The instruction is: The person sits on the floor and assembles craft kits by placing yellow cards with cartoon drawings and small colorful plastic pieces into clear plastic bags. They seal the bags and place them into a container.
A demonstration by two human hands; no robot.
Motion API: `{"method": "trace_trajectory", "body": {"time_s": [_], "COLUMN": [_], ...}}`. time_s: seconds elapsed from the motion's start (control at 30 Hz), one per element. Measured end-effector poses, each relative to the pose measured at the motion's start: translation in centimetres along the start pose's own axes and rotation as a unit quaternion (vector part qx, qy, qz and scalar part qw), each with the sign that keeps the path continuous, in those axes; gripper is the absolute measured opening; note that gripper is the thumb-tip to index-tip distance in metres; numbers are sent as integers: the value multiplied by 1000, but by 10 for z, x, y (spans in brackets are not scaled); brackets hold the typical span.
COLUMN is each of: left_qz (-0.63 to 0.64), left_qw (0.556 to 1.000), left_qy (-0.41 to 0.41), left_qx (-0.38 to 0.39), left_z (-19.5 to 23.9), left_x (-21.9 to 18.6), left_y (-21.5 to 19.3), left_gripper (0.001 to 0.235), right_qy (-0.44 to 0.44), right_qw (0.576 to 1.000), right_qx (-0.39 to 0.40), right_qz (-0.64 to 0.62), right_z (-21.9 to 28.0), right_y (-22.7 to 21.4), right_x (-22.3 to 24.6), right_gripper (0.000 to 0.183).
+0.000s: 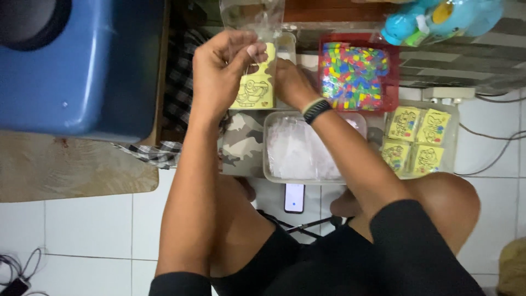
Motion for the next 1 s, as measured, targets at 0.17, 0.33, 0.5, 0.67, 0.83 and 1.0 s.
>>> {"method": "trace_trajectory", "body": {"time_s": [0.17, 0.33, 0.5, 0.67, 0.83, 1.0], "left_qz": [-6, 4, 45, 16, 41, 20], "left_qw": [999, 999, 998, 999, 998, 999], "left_qy": [-33, -24, -23, -9, -11, 10], "left_qx": [-30, -26, -34, -33, -39, -44], "left_z": [3, 8, 12, 13, 14, 10], "left_x": [1, 1, 0, -7, -2, -7], "left_y": [-14, -24, -33, -35, -36, -38], "left_gripper": [12, 16, 18, 17, 16, 15], "right_qy": [-299, -188, -268, -245, -254, -234], "right_qw": [936, 973, 934, 928, 894, 827], "right_qx": [-182, -131, -132, -126, -150, -167], "right_qz": [41, 21, 196, 252, 337, 483], "right_z": [-91, -126, -118, -125, -115, -79], "right_y": [47, 50, 54, 66, 65, 78], "right_x": [3, -5, 9, 9, 17, 29], "right_gripper": [37, 37, 31, 32, 21, 16]}}
Point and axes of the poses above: each hand's wrist, its own z-axis away from the middle knuckle, its own y-axis out of the palm, x = y × z, the point moved 9 cm from there along -z, towards the middle knuckle, and after that the axes turned 8 degrees about y, right-handed, at the moved point
